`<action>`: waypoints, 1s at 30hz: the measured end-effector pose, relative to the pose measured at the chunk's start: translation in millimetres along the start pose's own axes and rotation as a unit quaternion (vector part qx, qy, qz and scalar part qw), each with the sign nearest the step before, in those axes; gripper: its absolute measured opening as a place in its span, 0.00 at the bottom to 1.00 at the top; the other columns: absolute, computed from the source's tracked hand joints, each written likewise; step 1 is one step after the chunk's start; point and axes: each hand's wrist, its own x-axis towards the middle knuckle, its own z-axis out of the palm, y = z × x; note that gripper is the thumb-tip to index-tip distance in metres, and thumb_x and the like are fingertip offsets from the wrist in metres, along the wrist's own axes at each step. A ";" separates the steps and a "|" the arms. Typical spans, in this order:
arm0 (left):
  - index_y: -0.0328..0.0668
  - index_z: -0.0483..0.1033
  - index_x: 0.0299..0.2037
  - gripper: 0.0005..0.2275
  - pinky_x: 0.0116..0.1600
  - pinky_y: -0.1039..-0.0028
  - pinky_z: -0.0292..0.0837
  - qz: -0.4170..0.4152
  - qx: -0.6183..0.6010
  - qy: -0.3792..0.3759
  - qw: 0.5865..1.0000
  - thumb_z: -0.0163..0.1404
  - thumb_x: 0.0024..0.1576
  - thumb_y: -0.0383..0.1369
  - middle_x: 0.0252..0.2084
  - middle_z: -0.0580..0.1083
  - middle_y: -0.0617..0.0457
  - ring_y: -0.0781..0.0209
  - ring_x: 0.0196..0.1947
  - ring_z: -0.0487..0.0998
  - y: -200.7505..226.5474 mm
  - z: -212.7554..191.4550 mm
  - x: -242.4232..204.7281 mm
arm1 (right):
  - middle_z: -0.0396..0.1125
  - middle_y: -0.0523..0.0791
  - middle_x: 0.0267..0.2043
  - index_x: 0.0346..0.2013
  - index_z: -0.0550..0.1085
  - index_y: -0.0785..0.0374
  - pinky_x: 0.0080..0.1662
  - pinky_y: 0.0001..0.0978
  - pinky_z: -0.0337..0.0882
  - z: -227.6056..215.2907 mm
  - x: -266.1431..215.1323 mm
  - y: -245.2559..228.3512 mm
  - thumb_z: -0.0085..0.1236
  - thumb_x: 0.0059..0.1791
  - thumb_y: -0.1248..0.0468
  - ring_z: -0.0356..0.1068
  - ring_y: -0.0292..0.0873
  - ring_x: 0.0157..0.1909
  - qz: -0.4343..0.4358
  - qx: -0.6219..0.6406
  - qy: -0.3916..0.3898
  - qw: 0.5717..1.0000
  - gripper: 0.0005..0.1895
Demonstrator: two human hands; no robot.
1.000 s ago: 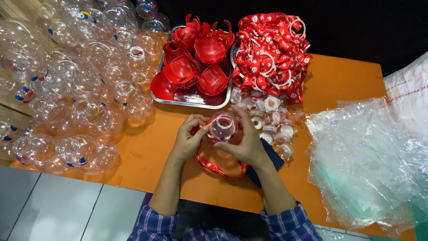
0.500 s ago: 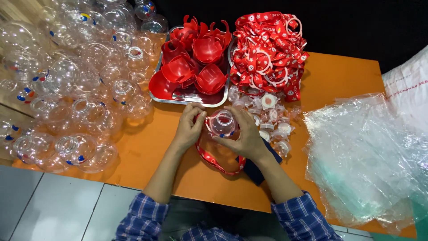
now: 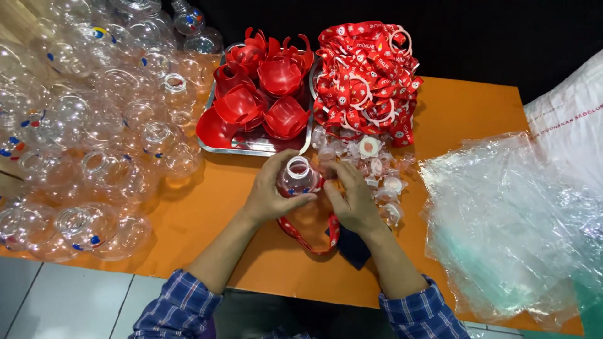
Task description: Cleaning a plastic container, attaching a red strap, and placing it into a plastic bag.
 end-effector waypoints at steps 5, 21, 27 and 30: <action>0.41 0.72 0.59 0.40 0.59 0.59 0.72 0.029 -0.002 0.031 0.999 0.74 0.36 0.48 0.47 0.76 0.45 0.45 0.49 0.78 1.8 6.6 -5.4 | 0.67 0.48 0.30 0.42 0.76 0.61 0.46 0.44 0.69 16.4 -6.2 13.4 0.43 0.59 0.54 0.72 0.56 0.37 0.039 -0.034 0.016 0.999 0.16; 0.39 0.70 0.59 0.34 0.56 0.61 0.73 0.046 -0.042 0.128 0.990 0.69 0.44 0.46 0.44 0.78 0.44 0.52 0.46 0.79 -3.5 -11.2 0.0 | 0.73 0.53 0.33 0.54 0.71 0.66 0.40 0.41 0.73 20.1 -8.0 -12.9 0.59 0.44 0.69 0.74 0.51 0.36 0.110 0.095 -0.020 0.989 0.22; 0.38 0.72 0.57 0.36 0.56 0.61 0.72 0.048 -0.005 0.125 0.991 0.71 0.41 0.48 0.44 0.75 0.42 0.46 0.46 0.79 -1.4 -6.5 -4.0 | 0.72 0.48 0.28 0.48 0.75 0.63 0.35 0.33 0.70 20.5 -16.8 13.8 0.57 0.43 0.71 0.71 0.43 0.30 0.141 0.077 0.024 0.987 0.18; 0.38 0.73 0.57 0.38 0.56 0.60 0.72 0.045 0.009 0.122 0.992 0.73 0.37 0.48 0.44 0.74 0.43 0.45 0.46 0.78 -6.8 0.7 -6.9 | 0.70 0.50 0.30 0.51 0.74 0.64 0.34 0.35 0.69 17.5 -6.9 -1.9 0.64 0.40 0.67 0.69 0.44 0.31 0.129 0.101 0.011 0.986 0.25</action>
